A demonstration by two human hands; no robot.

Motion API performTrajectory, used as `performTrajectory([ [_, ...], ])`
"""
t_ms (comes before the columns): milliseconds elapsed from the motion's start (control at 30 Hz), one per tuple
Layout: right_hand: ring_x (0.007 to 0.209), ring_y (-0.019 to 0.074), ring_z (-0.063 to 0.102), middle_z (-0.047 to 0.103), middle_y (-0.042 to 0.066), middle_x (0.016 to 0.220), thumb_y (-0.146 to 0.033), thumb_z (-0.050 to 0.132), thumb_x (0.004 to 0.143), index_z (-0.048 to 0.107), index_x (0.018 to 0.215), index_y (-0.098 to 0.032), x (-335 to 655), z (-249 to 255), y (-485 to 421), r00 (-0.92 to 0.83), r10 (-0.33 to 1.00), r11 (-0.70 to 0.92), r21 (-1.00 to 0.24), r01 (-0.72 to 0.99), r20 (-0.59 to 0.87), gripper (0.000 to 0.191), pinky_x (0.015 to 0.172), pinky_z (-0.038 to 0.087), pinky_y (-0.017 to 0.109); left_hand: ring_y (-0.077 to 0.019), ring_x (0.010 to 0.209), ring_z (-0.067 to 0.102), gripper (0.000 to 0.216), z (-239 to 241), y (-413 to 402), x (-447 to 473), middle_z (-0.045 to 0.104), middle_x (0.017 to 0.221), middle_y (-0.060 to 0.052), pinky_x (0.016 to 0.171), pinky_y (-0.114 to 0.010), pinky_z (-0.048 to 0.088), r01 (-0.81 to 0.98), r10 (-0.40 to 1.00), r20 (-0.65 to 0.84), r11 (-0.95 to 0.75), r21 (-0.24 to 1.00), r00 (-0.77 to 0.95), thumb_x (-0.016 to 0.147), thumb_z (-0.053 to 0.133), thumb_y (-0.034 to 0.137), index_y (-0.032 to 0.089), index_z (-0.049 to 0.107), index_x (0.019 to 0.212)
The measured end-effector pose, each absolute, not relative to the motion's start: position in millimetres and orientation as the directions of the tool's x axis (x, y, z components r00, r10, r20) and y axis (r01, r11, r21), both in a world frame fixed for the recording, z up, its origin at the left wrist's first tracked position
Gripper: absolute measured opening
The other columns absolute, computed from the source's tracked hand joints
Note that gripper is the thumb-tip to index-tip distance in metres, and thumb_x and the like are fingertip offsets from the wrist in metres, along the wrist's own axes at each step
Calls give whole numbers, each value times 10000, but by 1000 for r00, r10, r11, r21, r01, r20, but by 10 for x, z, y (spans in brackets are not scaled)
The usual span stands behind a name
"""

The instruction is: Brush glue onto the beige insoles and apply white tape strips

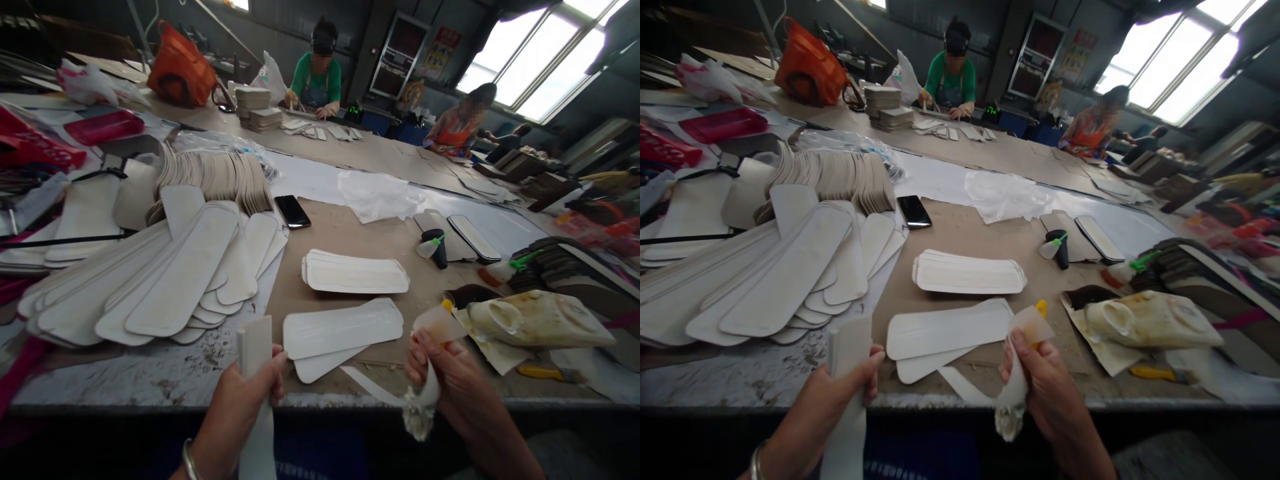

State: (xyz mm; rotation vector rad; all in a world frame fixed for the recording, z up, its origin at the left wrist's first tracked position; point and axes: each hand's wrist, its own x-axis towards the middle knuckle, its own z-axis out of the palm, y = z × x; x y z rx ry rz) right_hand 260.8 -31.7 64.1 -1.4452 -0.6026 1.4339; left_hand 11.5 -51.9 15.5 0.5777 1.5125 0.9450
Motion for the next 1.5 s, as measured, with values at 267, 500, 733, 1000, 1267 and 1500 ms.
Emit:
performTrajectory([
  [267,489,102,386,485,-34,562,-536,725,730,577,653,-191,2737,698,-176,-191,872,-343,-841,418,-450,384,425,289,205,-142,406,489,323,116,-155,62,554,420,-25,476,-284,373,-33,781,-623,622,782,-41,516,691,460,191,533,431],
  [500,482,82,357,451,-63,545,-303,647,774,526,611,-192,2022,587,337,-519,666,-104,-756,647,-535,231,417,256,196,-116,436,459,326,276,-110,-88,547,427,-5,500,-256,353,19,734,-677,677,736,57,485,693,477,192,542,437],
  [733,438,59,314,397,-95,461,-257,749,699,503,531,-188,1669,507,715,-552,527,-47,-670,740,-647,306,378,210,191,-112,461,440,340,206,-84,-215,566,482,-16,518,-260,331,21,722,-687,687,726,83,521,660,499,175,560,500],
  [1000,418,79,351,399,-92,432,-223,763,693,481,502,-204,1579,440,795,-516,541,107,-554,825,-664,341,401,236,223,-116,449,416,334,213,-81,-211,556,457,-7,522,-269,317,65,712,-697,694,717,88,534,637,509,182,572,521],
  [1267,598,151,550,654,14,669,-399,709,745,747,834,-187,1516,505,836,-499,530,382,-333,862,-686,232,480,293,238,-135,457,447,265,228,-38,-205,557,435,-5,538,-282,345,116,718,-689,680,724,92,532,604,459,201,553,505],
  [1500,780,216,668,751,79,876,-432,698,764,758,981,-183,1469,519,831,-509,529,445,-289,848,-679,335,498,306,246,-117,431,420,309,251,-45,-169,563,422,-1,508,-264,321,149,716,-696,684,714,53,549,614,481,175,593,590],
])
